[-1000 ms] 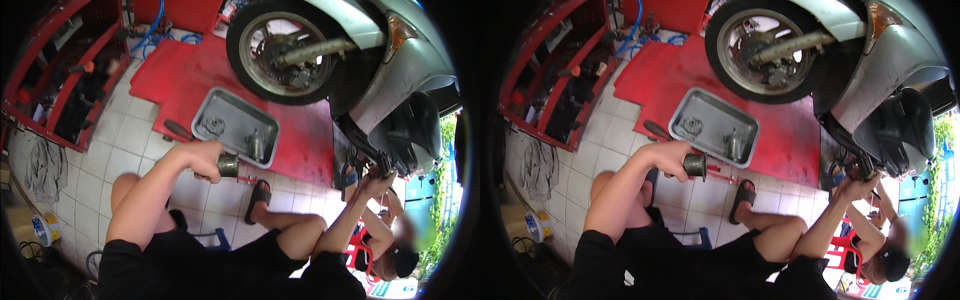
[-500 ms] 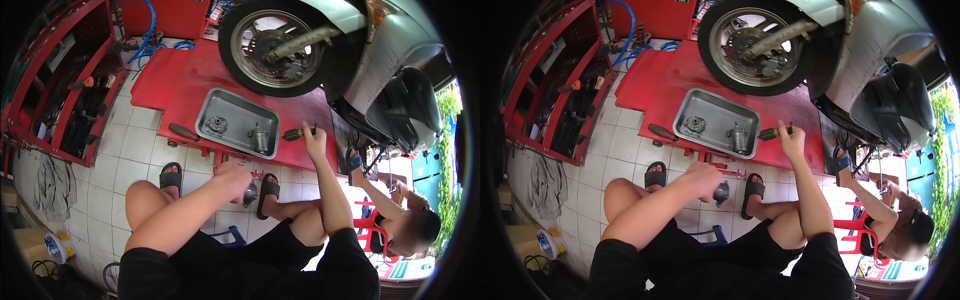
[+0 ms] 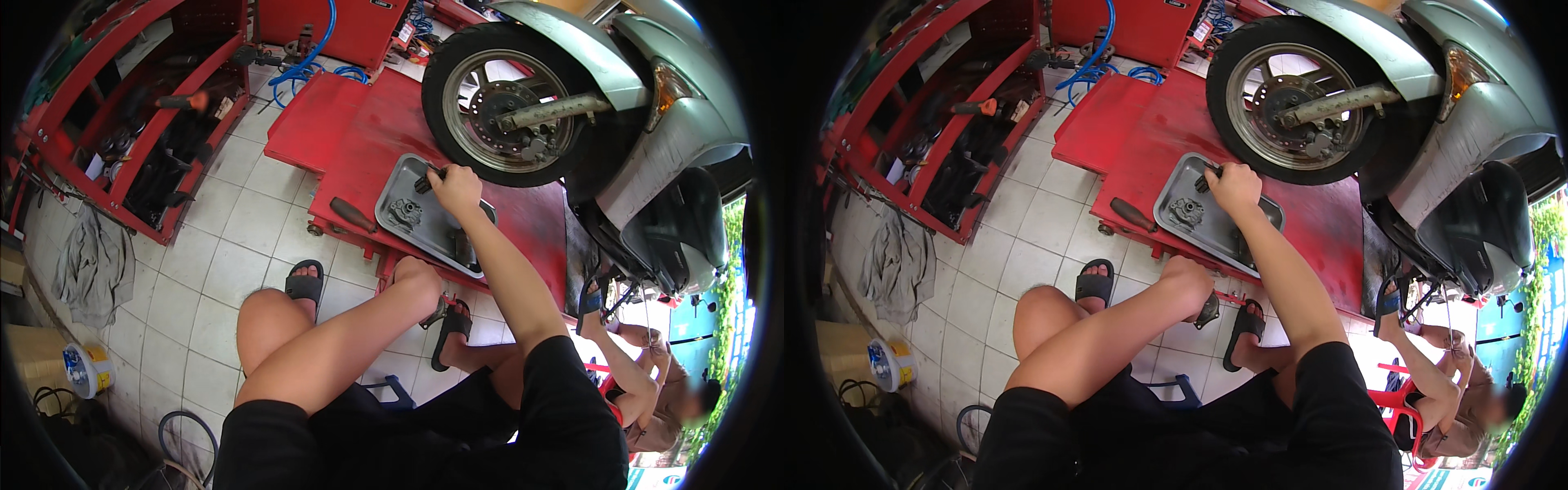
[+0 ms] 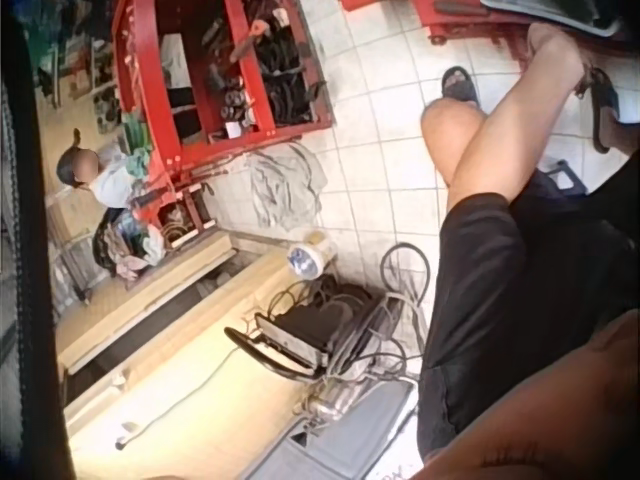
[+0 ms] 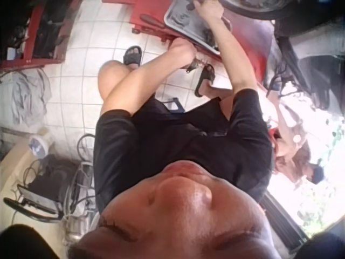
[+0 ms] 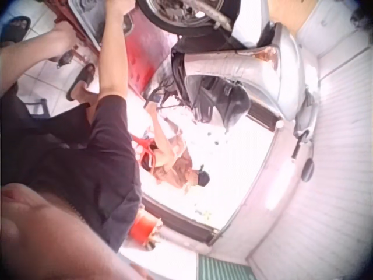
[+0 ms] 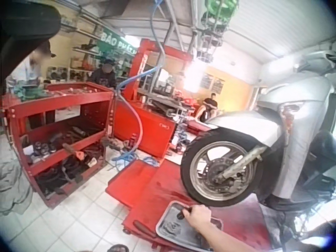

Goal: The person sits on a low stool and uses a screwdriver to disassemble a cylindrical mechanical component over a metal tray. They remove internal parts and place them into the tray, which already contains other disassembled pieces.

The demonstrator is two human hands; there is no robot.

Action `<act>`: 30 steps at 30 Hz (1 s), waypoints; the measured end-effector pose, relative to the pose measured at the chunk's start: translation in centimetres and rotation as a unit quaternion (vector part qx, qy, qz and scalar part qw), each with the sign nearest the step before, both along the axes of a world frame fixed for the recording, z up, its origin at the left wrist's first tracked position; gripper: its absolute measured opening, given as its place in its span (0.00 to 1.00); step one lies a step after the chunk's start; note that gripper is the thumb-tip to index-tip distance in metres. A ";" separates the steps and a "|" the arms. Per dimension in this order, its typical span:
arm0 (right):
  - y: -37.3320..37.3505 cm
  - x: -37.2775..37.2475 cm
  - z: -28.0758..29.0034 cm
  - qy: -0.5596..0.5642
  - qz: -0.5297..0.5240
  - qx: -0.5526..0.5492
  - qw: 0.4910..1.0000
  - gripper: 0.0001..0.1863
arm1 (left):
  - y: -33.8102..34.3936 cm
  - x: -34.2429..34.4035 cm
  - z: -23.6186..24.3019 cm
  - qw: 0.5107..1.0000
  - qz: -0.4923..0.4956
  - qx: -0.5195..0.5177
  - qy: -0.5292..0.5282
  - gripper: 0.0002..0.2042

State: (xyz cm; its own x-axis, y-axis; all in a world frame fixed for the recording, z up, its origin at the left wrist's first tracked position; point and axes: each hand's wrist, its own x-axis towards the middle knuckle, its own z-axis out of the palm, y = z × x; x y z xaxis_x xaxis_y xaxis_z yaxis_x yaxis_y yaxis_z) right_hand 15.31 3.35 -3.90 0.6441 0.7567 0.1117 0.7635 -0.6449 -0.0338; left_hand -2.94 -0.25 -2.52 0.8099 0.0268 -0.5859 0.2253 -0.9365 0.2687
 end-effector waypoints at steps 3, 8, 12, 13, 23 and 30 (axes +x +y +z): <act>1.6 0.1 -0.8 0.001 0.006 -0.026 1.000 0.26 | 0.4 -0.3 -0.2 1.000 0.009 0.011 -0.005 0.20; 2.2 0.7 -2.2 0.011 -0.021 -0.048 0.999 0.27 | 0.5 -0.7 -0.2 1.000 0.013 0.012 0.015 0.20; 1.9 0.5 -2.5 0.001 -0.021 -0.053 0.998 0.29 | 0.4 -0.7 -0.1 1.000 0.005 0.011 0.013 0.20; 1.8 0.3 -2.4 0.000 -0.020 -0.057 0.998 0.30 | 0.3 -0.7 -0.1 1.000 0.004 0.010 0.016 0.20; 1.9 -0.3 -0.5 -0.025 -0.003 -0.122 0.992 0.34 | -0.1 -0.3 0.9 1.000 -0.003 0.011 0.028 0.22; 1.4 0.3 -0.7 0.001 -0.014 -0.100 0.995 0.36 | -0.3 0.3 1.0 0.998 -0.027 0.026 0.045 0.22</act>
